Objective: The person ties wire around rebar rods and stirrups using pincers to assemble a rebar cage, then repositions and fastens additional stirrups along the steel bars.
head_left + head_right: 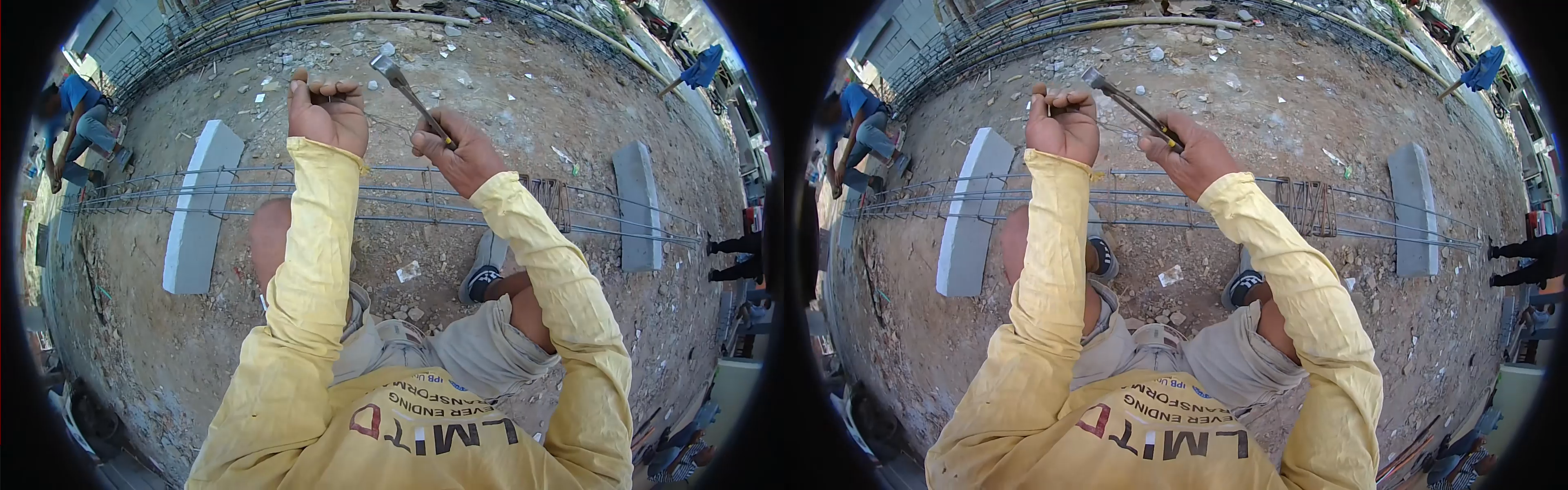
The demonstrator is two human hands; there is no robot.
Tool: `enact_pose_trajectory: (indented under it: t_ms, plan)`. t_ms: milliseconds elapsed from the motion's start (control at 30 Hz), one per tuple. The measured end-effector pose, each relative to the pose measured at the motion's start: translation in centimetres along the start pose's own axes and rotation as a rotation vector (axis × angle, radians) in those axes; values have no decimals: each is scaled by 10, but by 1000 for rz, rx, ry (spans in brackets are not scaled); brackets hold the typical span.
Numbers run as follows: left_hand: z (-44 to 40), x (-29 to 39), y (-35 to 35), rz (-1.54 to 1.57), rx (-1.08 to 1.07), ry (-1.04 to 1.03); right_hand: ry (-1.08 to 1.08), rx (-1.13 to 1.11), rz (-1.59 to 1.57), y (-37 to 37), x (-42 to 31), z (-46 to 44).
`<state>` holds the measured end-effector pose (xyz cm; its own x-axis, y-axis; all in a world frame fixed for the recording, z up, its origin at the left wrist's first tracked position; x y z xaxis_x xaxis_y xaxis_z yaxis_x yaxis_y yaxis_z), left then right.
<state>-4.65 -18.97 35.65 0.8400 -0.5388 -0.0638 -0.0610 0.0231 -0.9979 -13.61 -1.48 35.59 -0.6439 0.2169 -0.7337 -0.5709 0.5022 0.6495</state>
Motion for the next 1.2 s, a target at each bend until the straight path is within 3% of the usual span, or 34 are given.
enact_pose_trajectory:
  t_ms: [100, 200, 400, 500, 633, 767, 967, 1200]
  plan:
    - [-1, 17, -20, 61, -165, 87, -2, -57, -333, 0, -3, -4]
    - [6, 19, -37, 17, -247, 111, 37, -61, -430, 1, -17, -11]
    - [8, 25, -67, -141, -462, 130, 284, -50, -112, 15, -31, -35]
    - [16, 20, -72, -312, -510, 31, 319, 138, 266, 30, -35, -45]
    - [20, 11, -60, -376, -516, 1, 281, 294, 497, 57, -29, -49]
    - [15, -1, -24, -446, -320, 70, 277, 301, 595, 87, -21, -33]
    - [11, -44, 56, -468, 55, 241, 29, 94, 495, 95, 22, -6]
    - [16, -72, 157, -1110, 349, 640, -379, -79, 786, 113, 76, 25]
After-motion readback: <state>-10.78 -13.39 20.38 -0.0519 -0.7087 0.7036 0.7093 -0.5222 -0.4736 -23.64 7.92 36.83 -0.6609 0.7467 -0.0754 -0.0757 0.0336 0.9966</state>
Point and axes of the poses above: each hand's wrist, its own z-axis away from the middle knuckle, its own y-axis out of the back of the hand, x = y × z, the point moved 2 cm from there along -z, towards the middle knuckle, and after that the axes turned 12 degrees about z, right-handed, at the moved point
